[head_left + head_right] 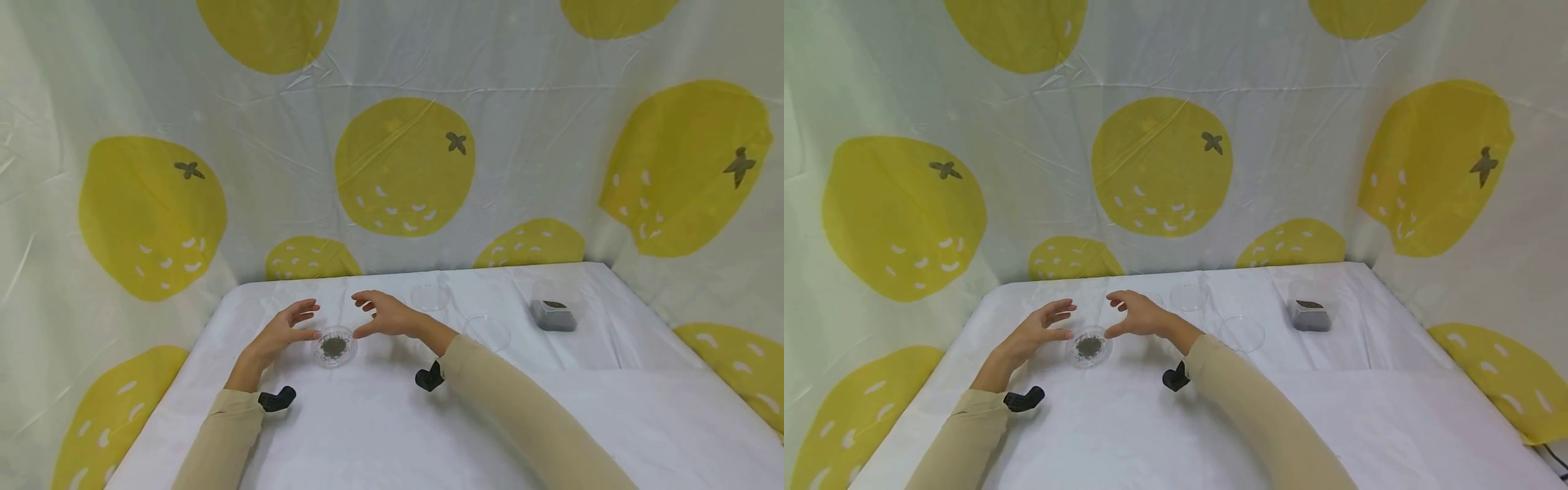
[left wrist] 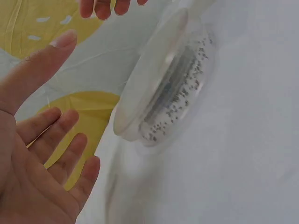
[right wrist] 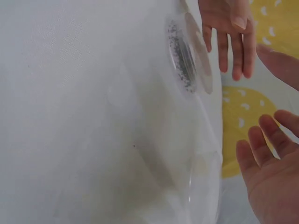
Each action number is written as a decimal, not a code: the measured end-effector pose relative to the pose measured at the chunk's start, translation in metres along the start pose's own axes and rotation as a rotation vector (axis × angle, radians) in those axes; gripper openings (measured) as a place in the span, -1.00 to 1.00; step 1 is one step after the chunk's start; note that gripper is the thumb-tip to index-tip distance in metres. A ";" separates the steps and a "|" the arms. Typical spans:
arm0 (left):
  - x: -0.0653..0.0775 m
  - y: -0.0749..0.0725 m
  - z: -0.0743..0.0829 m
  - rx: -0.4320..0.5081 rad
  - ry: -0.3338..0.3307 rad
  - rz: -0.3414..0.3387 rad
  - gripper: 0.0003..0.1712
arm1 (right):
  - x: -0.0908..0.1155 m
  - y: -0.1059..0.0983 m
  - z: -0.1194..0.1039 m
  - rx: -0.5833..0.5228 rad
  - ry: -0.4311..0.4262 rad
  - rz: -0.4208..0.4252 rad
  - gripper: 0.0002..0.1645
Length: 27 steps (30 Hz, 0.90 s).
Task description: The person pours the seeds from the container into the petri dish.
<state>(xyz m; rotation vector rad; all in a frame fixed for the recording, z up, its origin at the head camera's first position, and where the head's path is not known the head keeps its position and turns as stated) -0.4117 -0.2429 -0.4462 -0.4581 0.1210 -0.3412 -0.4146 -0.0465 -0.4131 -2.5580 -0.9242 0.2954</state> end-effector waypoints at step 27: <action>-0.082 0.066 0.051 -0.064 -0.001 -0.086 0.13 | 0.075 -0.147 -0.011 0.031 -0.005 0.186 0.07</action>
Point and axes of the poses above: each hand's wrist, its own x-axis away from the middle knuckle, its own y-axis out of the palm, z = x × y, the point moved 10 cm from there along -x, towards the middle knuckle, and after that the axes turned 7 degrees about -x, right-handed, at the moved point
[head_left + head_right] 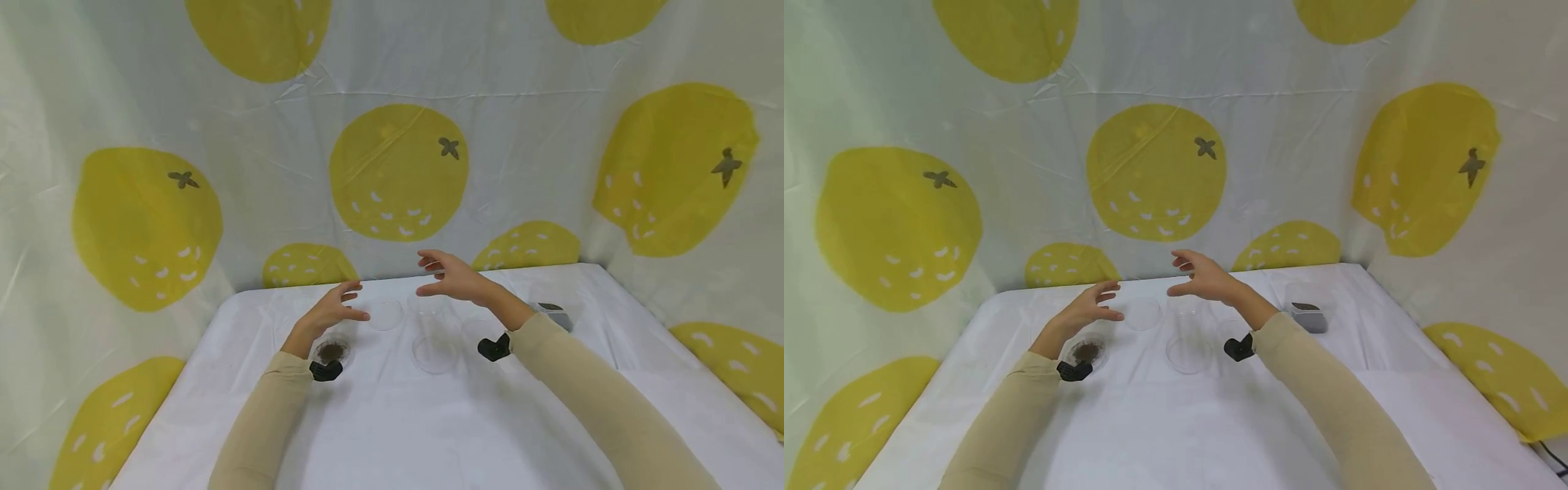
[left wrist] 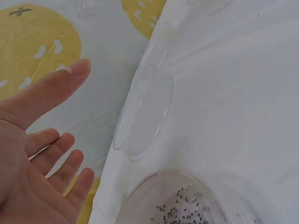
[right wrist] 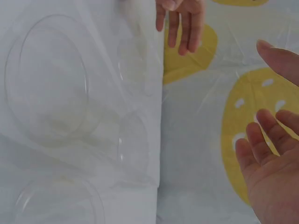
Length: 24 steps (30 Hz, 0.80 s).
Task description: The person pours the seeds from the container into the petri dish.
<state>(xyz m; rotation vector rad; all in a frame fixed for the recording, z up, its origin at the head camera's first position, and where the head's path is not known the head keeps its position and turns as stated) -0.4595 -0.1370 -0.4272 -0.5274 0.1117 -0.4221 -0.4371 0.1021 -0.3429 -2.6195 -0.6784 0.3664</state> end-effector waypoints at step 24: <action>-0.034 0.033 -0.005 -0.291 -0.089 -0.093 0.09 | 0.083 -0.122 0.038 0.128 0.079 0.126 0.09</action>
Point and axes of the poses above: each hand's wrist, its own x-axis away from the middle knuckle, its own y-axis out of the palm, z = x × y, the point moved 10 cm from there along -x, towards the middle knuckle, and after that the axes turned 7 degrees about -x, right-handed, at the moved point
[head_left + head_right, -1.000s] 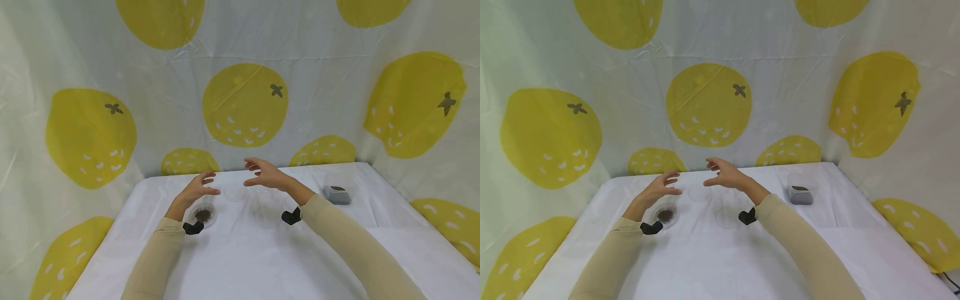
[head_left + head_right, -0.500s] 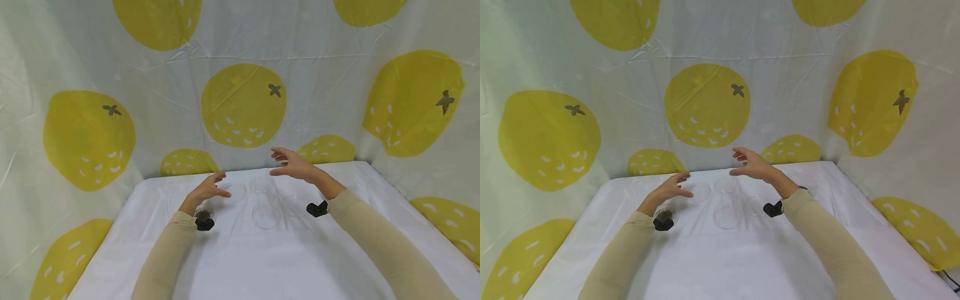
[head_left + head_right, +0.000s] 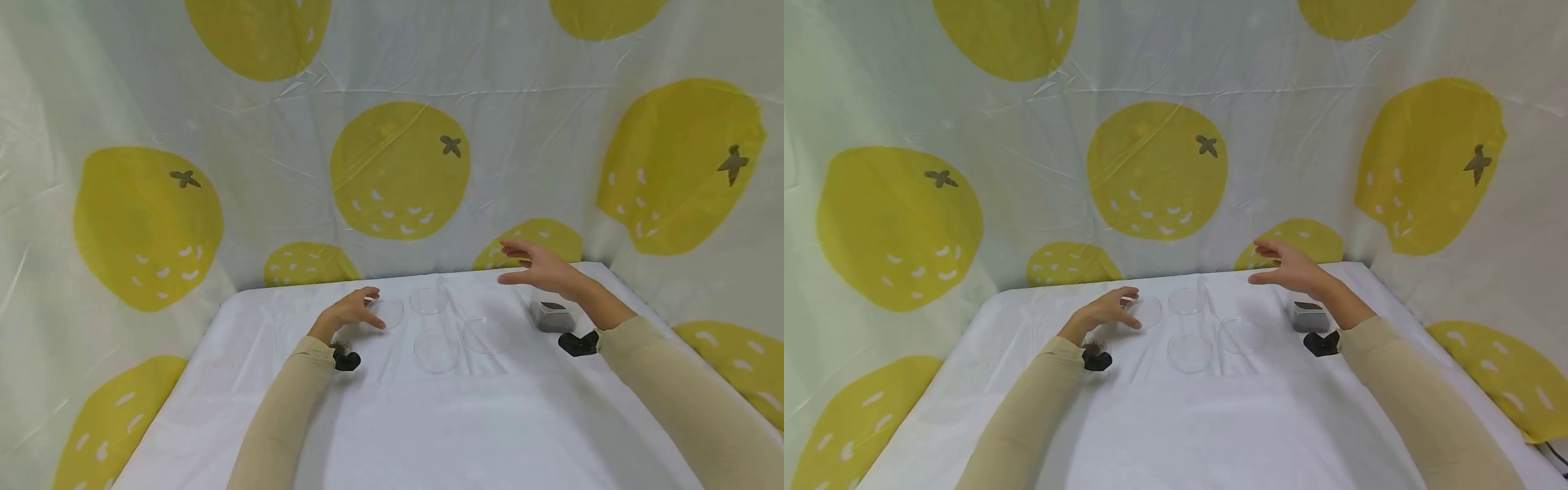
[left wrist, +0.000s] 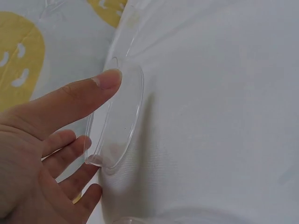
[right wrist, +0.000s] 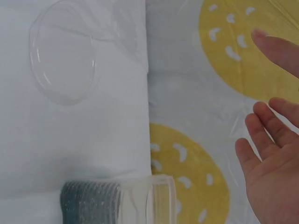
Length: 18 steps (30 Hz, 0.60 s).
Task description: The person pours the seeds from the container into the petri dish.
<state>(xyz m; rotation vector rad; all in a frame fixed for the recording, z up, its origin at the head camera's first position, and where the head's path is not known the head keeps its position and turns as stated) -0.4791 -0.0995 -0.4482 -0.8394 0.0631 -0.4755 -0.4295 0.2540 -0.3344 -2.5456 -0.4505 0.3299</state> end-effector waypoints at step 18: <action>-0.004 0.001 -0.009 -0.066 0.007 0.007 0.06 | 0.043 -0.060 0.067 0.209 0.135 0.174 0.27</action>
Point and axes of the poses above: each hand's wrist, its own x-axis away from the middle knuckle, its own y-axis out of the palm, z = x × y, the point moved 10 cm from there along -x, towards the middle knuckle, and after that the axes turned 7 degrees about -x, right-handed, at the moved point
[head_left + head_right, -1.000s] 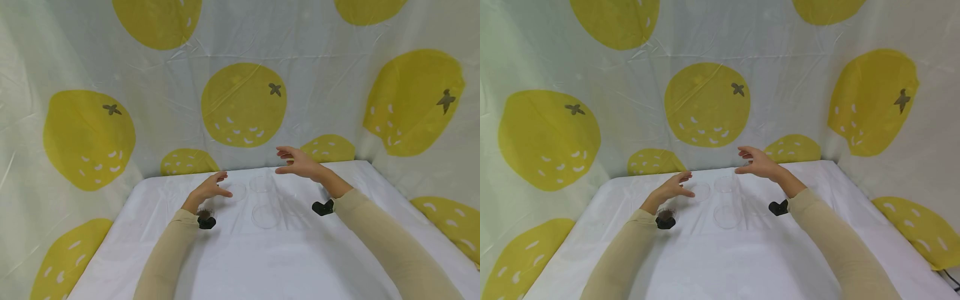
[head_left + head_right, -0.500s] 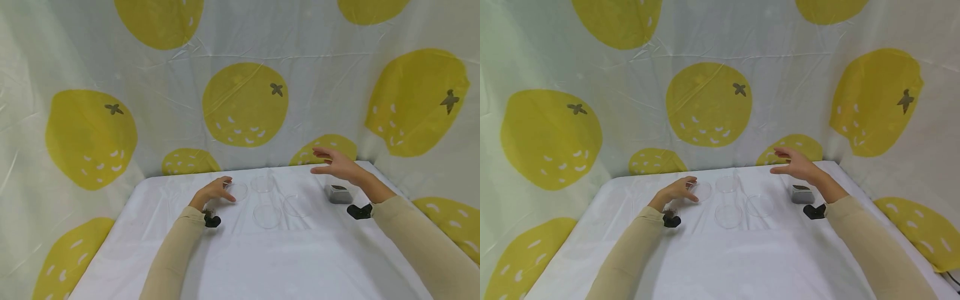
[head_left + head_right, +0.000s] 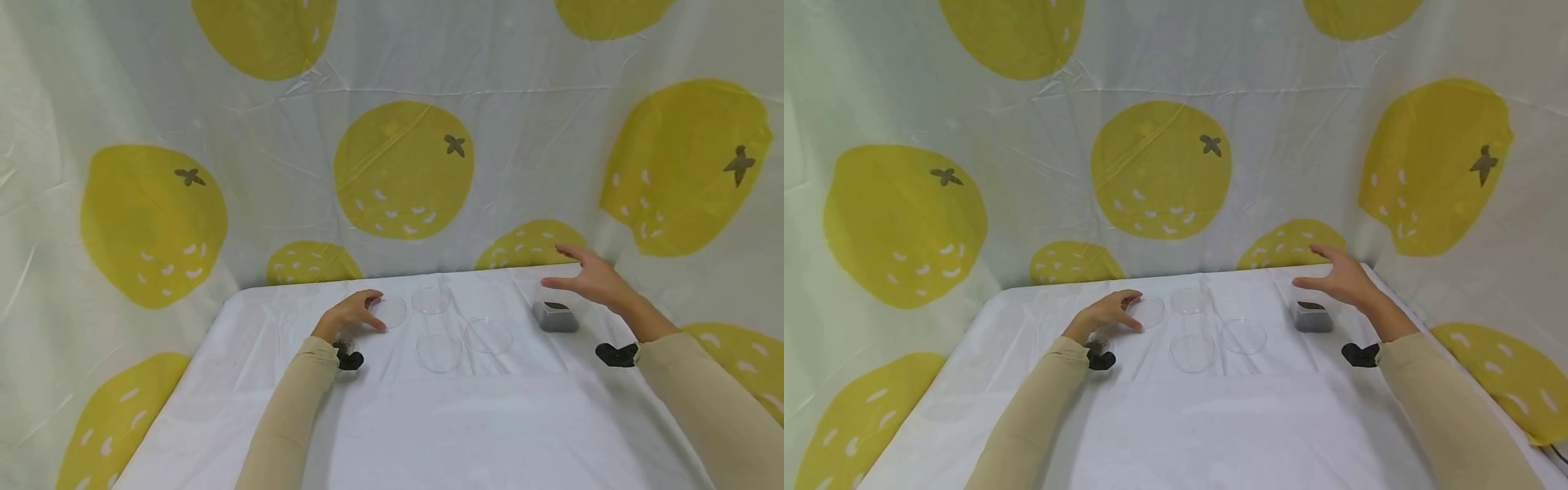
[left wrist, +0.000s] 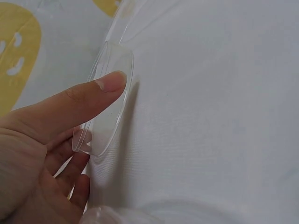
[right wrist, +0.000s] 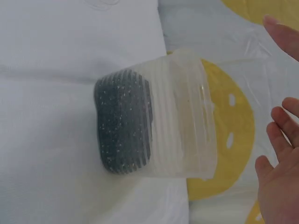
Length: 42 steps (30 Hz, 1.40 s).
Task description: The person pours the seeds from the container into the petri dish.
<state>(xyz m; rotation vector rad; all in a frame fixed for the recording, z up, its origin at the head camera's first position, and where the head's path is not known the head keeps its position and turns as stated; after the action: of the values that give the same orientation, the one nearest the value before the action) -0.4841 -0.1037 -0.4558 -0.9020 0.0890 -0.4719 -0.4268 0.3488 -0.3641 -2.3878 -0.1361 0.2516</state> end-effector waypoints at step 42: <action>-0.002 0.003 -0.010 0.001 -0.037 0.030 0.01 | 0.030 0.041 0.089 -0.591 0.023 -0.186 -0.13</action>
<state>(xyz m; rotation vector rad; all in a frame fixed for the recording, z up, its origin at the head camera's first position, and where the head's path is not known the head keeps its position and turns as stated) -0.4875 -0.1086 -0.4645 -0.9067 0.0681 -0.4273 -0.4158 0.3824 -0.4600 -2.9355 -0.4755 0.1029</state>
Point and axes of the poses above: each hand's wrist, its own x-axis away from the middle knuckle, its own y-axis out of the palm, z = x × y, the point moved 10 cm from there along -x, towards the middle knuckle, and after that the axes turned 7 degrees about -x, right-handed, at the moved point
